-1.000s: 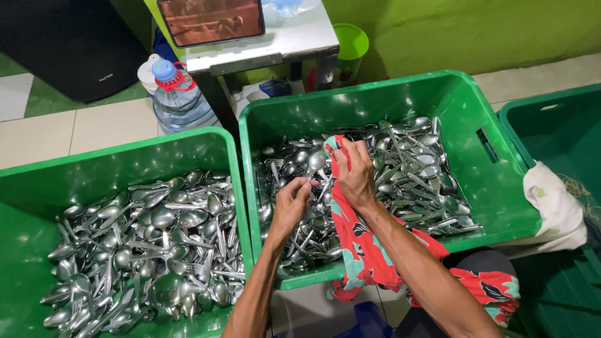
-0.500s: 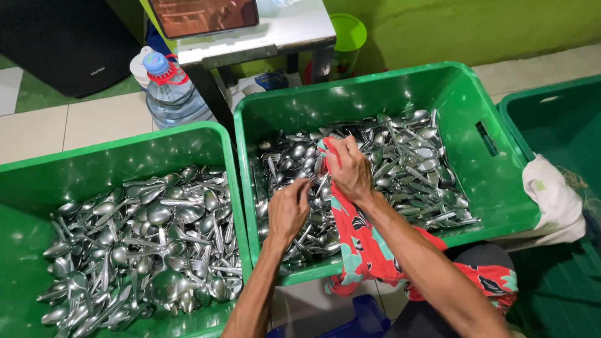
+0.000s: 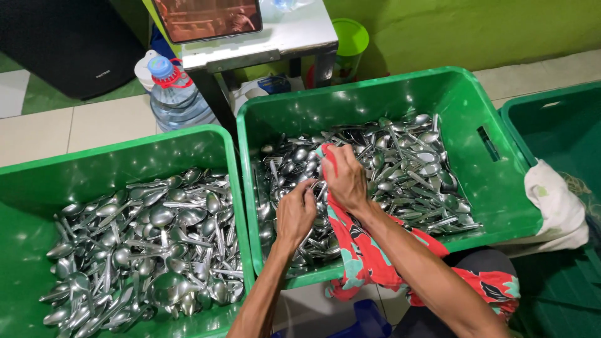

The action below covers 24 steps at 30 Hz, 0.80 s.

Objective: Wiping and polishing metal spoons and forks with a cloth.

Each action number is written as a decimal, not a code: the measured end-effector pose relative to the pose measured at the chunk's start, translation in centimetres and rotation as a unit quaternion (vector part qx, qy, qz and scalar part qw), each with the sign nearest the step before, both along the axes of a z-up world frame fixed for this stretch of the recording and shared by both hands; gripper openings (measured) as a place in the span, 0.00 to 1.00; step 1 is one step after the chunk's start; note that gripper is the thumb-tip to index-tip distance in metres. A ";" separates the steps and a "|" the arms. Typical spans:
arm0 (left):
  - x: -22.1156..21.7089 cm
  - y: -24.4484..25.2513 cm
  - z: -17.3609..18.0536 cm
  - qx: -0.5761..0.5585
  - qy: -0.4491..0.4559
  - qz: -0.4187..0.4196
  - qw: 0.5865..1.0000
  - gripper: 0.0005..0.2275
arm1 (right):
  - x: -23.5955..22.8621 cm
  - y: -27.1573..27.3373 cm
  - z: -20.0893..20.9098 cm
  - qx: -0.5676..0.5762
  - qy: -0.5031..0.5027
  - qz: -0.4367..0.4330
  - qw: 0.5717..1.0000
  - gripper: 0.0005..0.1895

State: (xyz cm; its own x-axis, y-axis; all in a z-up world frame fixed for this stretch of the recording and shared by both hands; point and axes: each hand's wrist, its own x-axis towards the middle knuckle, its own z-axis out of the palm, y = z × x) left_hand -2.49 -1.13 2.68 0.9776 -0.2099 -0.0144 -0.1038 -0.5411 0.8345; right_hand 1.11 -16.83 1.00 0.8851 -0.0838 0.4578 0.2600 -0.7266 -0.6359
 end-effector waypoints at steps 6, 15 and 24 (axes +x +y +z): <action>0.2 0.3 0.8 -0.121 0.083 0.015 0.989 0.18 | 0.3 0.3 -2.5 -0.007 -0.012 0.058 0.998 0.11; 1.6 -0.4 -3.0 -0.304 0.142 0.090 0.938 0.18 | -1.4 2.0 -1.1 0.150 0.111 0.071 0.980 0.15; 2.3 -0.4 -5.6 -0.152 0.048 0.006 0.987 0.18 | 0.4 0.8 -1.2 0.303 0.356 -0.088 0.880 0.34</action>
